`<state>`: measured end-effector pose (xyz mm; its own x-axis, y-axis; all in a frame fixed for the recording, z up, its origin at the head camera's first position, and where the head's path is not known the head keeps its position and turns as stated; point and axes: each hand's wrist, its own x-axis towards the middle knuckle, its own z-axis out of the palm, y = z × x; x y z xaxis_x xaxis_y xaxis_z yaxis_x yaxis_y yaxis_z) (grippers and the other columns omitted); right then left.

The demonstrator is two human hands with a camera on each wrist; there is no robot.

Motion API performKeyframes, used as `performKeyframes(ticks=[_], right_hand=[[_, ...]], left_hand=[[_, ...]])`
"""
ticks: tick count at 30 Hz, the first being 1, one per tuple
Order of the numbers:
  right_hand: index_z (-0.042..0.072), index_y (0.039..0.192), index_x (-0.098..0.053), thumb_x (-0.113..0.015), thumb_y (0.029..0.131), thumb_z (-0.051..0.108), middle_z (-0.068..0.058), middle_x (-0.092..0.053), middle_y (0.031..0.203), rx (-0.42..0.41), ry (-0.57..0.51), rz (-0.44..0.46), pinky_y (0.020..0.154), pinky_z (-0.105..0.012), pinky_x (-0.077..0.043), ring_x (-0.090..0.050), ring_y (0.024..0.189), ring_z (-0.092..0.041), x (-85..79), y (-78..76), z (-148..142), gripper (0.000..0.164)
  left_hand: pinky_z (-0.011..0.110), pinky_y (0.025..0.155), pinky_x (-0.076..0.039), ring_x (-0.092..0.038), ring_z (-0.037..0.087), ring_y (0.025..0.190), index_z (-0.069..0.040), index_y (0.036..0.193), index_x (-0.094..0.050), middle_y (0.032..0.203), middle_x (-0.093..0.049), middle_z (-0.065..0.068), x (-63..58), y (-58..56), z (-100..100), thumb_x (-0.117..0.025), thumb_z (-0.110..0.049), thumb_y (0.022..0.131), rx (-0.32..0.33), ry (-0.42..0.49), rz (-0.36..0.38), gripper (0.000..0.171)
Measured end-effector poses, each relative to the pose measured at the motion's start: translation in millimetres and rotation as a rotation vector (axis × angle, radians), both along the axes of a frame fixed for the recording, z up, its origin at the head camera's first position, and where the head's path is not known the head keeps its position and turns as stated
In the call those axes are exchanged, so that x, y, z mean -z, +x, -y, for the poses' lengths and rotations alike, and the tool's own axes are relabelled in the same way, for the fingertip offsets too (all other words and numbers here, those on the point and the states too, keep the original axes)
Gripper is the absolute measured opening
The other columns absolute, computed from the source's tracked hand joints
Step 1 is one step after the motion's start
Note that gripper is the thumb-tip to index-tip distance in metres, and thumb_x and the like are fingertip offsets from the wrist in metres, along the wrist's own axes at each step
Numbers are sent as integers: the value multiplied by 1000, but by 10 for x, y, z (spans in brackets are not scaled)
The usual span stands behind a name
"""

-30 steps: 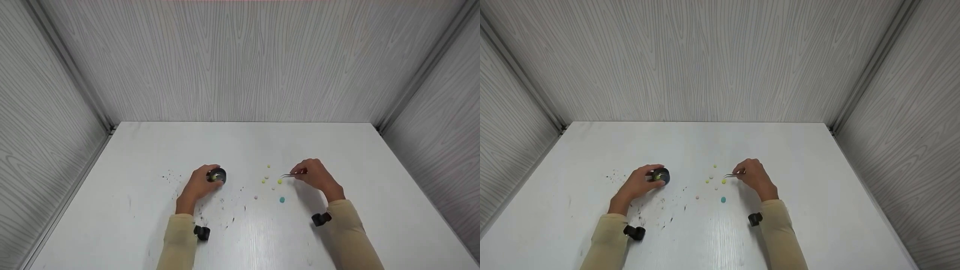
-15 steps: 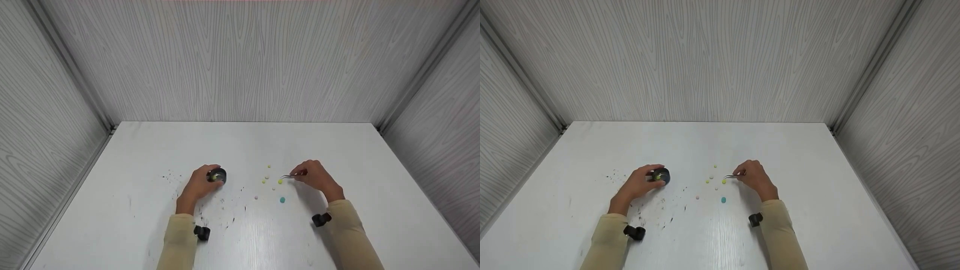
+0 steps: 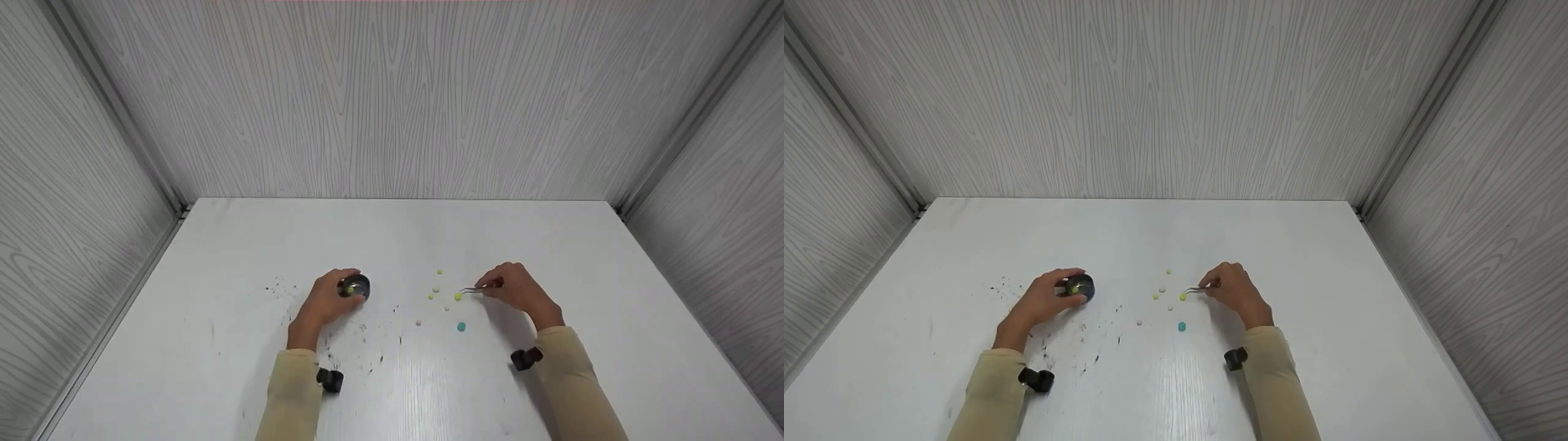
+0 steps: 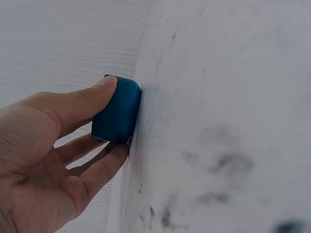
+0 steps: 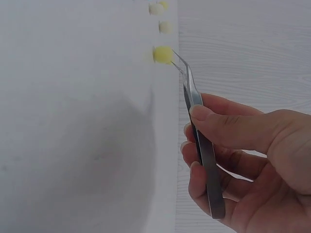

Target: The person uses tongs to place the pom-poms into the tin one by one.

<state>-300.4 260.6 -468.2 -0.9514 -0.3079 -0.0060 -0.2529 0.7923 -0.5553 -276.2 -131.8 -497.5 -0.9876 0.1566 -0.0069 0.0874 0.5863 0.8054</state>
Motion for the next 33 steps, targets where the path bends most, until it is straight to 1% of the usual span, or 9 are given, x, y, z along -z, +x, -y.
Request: performKeyframes(ticks=[6, 10, 14, 22, 26, 30, 33], right_hand=[[10, 101, -84, -75, 89, -1, -7, -78, 100, -5, -5, 5, 80, -31, -49, -61, 89, -18, 12, -6, 5, 19], [11, 100, -84, -75, 89, -3, -7, -78, 101, -19, -4, -5, 79, -30, -49, -62, 90, -18, 21, -11, 8, 20], [9, 98, -84, -75, 88, -4, -8, -79, 99, -40, -6, -43, 78, -30, -48, -60, 87, -17, 12, -3, 20, 19], [7, 96, -84, -75, 86, -7, -9, -79, 94, -65, -20, -121, 76, -27, -47, -60, 83, -17, 31, 4, 16, 19], [7, 96, -84, -75, 86, -7, -9, -79, 94, -64, -26, -129, 75, -27, -48, -61, 83, -17, 18, 3, 24, 19], [7, 96, -84, -74, 87, -8, -9, -79, 95, -61, -38, -124, 76, -29, -49, -61, 84, -17, 8, -2, 33, 20], [7, 96, -84, -74, 87, -8, -9, -79, 95, -69, -39, -136, 77, -29, -50, -63, 85, -17, 4, -1, 39, 20]], left_hand=[[53, 115, -45, -56, 38, 136, -8, 146, -57, 144, -59, 19, -21, 3, -7, -77, -13, 92, -2, -9, 3, 57], [53, 115, -45, -55, 38, 137, -8, 146, -57, 144, -59, 19, -27, 7, -10, -77, -14, 93, -2, -17, 3, 58], [53, 114, -45, -56, 37, 136, -8, 146, -57, 142, -60, 18, -24, 8, -12, -77, -14, 93, -3, -21, 5, 57], [54, 115, -44, -56, 37, 135, -8, 144, -59, 140, -62, 18, -16, 17, -11, -78, -12, 91, 7, -39, -26, 56], [54, 116, -43, -55, 37, 137, -8, 144, -59, 142, -61, 17, -17, 10, -8, -77, -13, 92, 12, -43, -22, 55], [55, 115, -44, -56, 38, 135, -7, 143, -59, 140, -62, 18, -17, 7, -4, -77, -12, 92, 16, -42, -34, 54], [54, 116, -43, -56, 37, 136, -7, 144, -59, 141, -62, 18, -24, 10, -5, -77, -12, 92, 12, -32, -23, 55]])
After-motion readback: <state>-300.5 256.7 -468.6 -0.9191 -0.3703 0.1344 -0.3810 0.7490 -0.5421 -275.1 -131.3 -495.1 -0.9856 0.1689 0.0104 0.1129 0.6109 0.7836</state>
